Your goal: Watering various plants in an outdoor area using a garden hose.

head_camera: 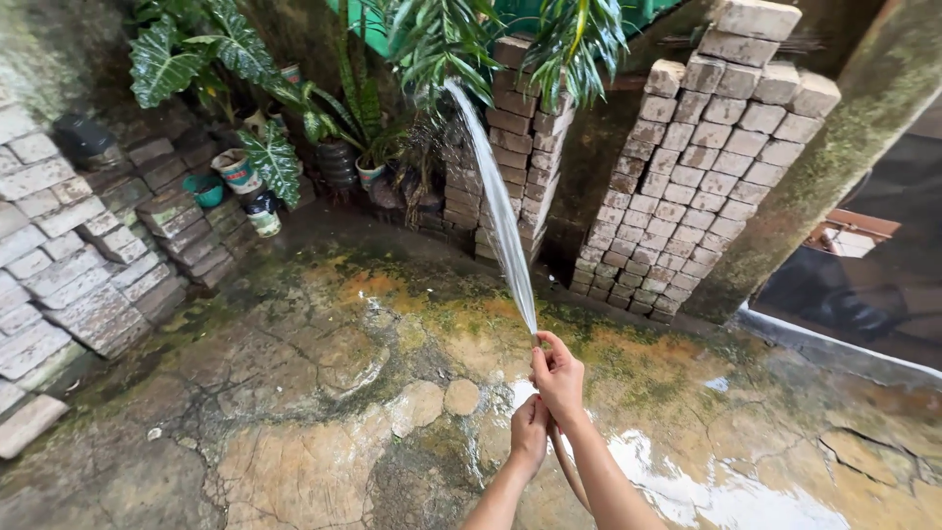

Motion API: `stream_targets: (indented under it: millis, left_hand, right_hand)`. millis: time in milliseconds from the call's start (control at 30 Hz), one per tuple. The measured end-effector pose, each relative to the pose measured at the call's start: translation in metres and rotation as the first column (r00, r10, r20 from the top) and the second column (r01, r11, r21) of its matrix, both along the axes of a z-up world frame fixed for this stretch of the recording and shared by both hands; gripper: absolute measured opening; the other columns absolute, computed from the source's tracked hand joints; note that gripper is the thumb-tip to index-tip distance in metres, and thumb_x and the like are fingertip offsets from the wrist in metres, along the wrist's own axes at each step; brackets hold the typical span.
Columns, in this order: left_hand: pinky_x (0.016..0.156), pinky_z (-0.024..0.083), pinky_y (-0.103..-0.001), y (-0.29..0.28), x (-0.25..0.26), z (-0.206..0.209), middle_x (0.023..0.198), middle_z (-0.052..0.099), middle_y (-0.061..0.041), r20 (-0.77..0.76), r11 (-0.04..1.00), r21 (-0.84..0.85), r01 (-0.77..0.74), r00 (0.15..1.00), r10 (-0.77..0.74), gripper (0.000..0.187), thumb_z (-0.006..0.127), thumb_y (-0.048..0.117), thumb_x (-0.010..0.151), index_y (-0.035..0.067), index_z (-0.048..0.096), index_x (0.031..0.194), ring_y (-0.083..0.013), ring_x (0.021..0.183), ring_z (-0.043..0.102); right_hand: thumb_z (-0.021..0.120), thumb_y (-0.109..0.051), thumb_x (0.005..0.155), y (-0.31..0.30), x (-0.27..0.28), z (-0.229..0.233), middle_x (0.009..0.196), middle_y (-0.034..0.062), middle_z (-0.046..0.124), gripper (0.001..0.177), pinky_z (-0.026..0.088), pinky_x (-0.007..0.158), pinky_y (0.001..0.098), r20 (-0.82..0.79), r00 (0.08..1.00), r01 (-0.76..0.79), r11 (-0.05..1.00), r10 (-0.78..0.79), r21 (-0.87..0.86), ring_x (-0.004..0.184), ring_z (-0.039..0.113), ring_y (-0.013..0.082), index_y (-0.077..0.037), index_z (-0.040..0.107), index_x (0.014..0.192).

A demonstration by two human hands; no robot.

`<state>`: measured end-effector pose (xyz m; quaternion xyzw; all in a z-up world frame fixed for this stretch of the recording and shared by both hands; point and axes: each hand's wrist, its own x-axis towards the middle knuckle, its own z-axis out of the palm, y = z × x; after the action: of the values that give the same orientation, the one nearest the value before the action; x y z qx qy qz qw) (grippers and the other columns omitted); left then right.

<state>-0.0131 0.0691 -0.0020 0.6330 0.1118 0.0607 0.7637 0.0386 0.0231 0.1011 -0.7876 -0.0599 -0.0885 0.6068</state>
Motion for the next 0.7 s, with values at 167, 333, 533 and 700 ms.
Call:
stream_targets:
  millis: [167, 333, 533, 700]
  left_hand:
    - [0.055, 0.038, -0.031, -0.010, -0.020, 0.017, 0.062, 0.063, -0.005, 0.045, 1.000, 0.006, -0.016, 0.999, 0.016, 0.043, 0.046, 0.037, 0.105, 0.010, 0.060, 0.074, -0.0156, 0.057, 0.053]
    - [0.052, 0.038, -0.030, -0.027, -0.037, 0.032, 0.059, 0.062, -0.003, 0.076, 1.000, -0.011, -0.002, 0.997, 0.003, 0.044, 0.046, 0.036, 0.106, 0.010, 0.060, 0.073, -0.0148, 0.054, 0.053]
    - [0.054, 0.038, -0.030, -0.059, -0.060, 0.042, 0.062, 0.065, -0.003, 0.115, 0.999, 0.034, -0.024, 0.993, 0.020, 0.044, 0.046, 0.042, 0.104, 0.012, 0.060, 0.075, -0.0148, 0.056, 0.055]
    - [0.053, 0.040, -0.030, -0.079, -0.090, 0.070, 0.066, 0.064, -0.005, 0.128, 0.999, -0.021, -0.024, 0.991, 0.027, 0.041, 0.045, 0.034, 0.107, 0.008, 0.063, 0.081, -0.0153, 0.057, 0.055]
  right_hand:
    - [0.061, -0.016, 0.096, -0.014, -0.011, -0.006, 0.058, -0.0021, 0.069, 0.024, 0.054, 0.050, 0.0260, 0.155, 0.988, 0.021, 0.993, -0.003, -0.115, 0.048, 0.064, 0.0082, -0.018, 0.071, 0.117]
    - [0.063, -0.014, 0.097, -0.031, -0.028, 0.006, 0.061, 0.0012, 0.071, 0.025, 0.057, 0.047, 0.0238, 0.095, 0.995, -0.006, 0.999, 0.010, -0.043, 0.051, 0.071, 0.0107, -0.016, 0.072, 0.120]
    - [0.063, -0.018, 0.096, -0.062, -0.056, 0.026, 0.059, -0.0031, 0.069, 0.023, 0.056, 0.052, 0.0244, 0.159, 0.987, 0.029, 0.996, -0.016, -0.079, 0.049, 0.068, 0.0085, -0.018, 0.073, 0.116]
    - [0.062, -0.013, 0.097, -0.080, -0.083, 0.045, 0.063, 0.0011, 0.070, 0.026, 0.058, 0.047, 0.0233, 0.159, 0.987, -0.028, 0.999, 0.033, -0.035, 0.051, 0.071, 0.0106, -0.014, 0.070, 0.122]
